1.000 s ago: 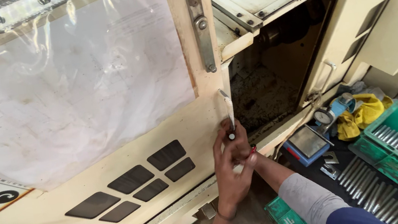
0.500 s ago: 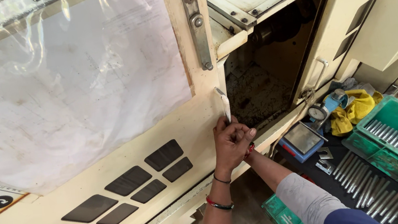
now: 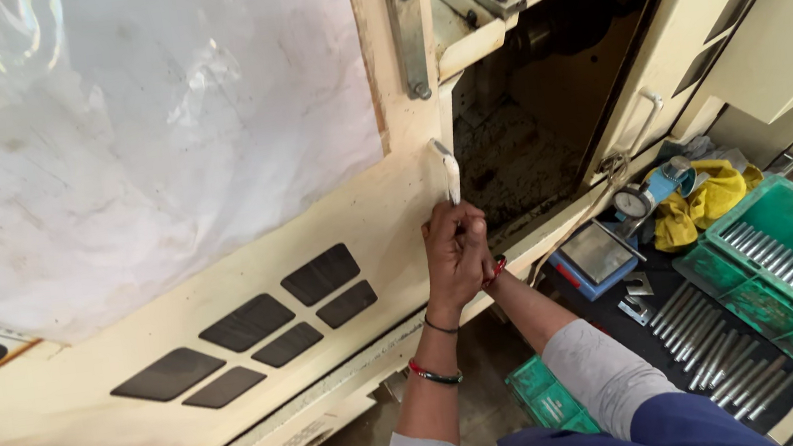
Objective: The person repeatedly picks up cylindrical metal rods, places them on a digital scale, and then puts them into a green crate. The person also opens the machine door to place a rod inside the lathe and closes it.
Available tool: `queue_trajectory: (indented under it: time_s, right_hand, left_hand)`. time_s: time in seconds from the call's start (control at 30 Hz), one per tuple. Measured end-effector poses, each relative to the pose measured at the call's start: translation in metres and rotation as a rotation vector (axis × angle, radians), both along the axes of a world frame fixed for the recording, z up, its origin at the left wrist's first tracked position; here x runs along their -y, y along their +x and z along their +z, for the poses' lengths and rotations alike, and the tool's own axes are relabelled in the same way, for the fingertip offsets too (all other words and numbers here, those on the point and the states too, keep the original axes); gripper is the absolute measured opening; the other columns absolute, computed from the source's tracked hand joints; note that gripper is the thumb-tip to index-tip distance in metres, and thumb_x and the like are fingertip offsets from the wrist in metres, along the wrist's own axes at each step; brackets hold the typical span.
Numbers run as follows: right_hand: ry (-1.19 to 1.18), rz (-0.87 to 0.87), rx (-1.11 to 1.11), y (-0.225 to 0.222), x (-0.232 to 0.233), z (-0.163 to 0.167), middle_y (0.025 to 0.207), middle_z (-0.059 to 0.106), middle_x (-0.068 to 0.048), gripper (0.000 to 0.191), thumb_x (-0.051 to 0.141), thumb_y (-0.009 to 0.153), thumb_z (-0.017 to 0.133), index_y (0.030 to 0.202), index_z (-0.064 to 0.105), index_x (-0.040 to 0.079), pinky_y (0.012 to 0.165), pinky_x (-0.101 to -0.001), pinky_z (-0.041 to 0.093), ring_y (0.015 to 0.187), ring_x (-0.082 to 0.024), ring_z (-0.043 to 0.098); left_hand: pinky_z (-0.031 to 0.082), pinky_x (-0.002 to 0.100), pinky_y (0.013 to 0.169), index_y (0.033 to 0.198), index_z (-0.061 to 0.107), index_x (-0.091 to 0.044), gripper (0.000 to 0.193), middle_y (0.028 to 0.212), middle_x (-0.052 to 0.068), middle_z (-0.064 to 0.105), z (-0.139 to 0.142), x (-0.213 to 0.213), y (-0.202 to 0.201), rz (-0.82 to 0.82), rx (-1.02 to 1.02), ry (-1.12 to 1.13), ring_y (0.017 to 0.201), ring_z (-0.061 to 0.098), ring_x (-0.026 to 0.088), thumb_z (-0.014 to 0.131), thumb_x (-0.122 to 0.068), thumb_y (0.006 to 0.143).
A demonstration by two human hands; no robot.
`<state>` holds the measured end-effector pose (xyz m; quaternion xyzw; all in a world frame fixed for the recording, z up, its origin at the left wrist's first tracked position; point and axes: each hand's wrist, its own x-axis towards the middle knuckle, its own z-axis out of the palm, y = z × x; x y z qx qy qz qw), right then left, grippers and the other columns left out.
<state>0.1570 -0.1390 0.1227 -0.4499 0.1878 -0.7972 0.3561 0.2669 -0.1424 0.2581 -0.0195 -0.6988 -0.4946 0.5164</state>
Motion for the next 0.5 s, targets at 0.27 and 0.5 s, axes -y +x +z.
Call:
queue_trajectory:
  time_s: [0.27,0.5]
  right_hand:
    - [0.257,-0.067,0.002,-0.016,-0.003,-0.007,0.092,0.049,0.000,0.038,0.044,0.106,0.051,0.105,0.049,0.006,0.075,-0.0305,0.047,0.083,-0.011,0.052]
    - [0.307,-0.158,-0.003,-0.003,-0.004,0.008,0.089,0.050,0.000,0.035,0.040,0.107,0.048,0.104,0.050,0.006,0.070,-0.0304,0.048,0.078,-0.012,0.052]
  left_hand:
    - [0.036,0.019,0.046,0.117,0.049,-0.010,0.026,0.085,-0.004,0.052,0.008,-0.004,-0.002,-0.165,0.099,0.534,0.057,0.043,0.001,0.046,-0.034,0.108]
    - [0.034,0.020,0.046,0.112,0.061,-0.002,0.036,0.078,-0.005,0.049,0.007,-0.001,0.001,-0.159,0.167,0.483,0.055,0.041,0.001,0.042,-0.033,0.113]
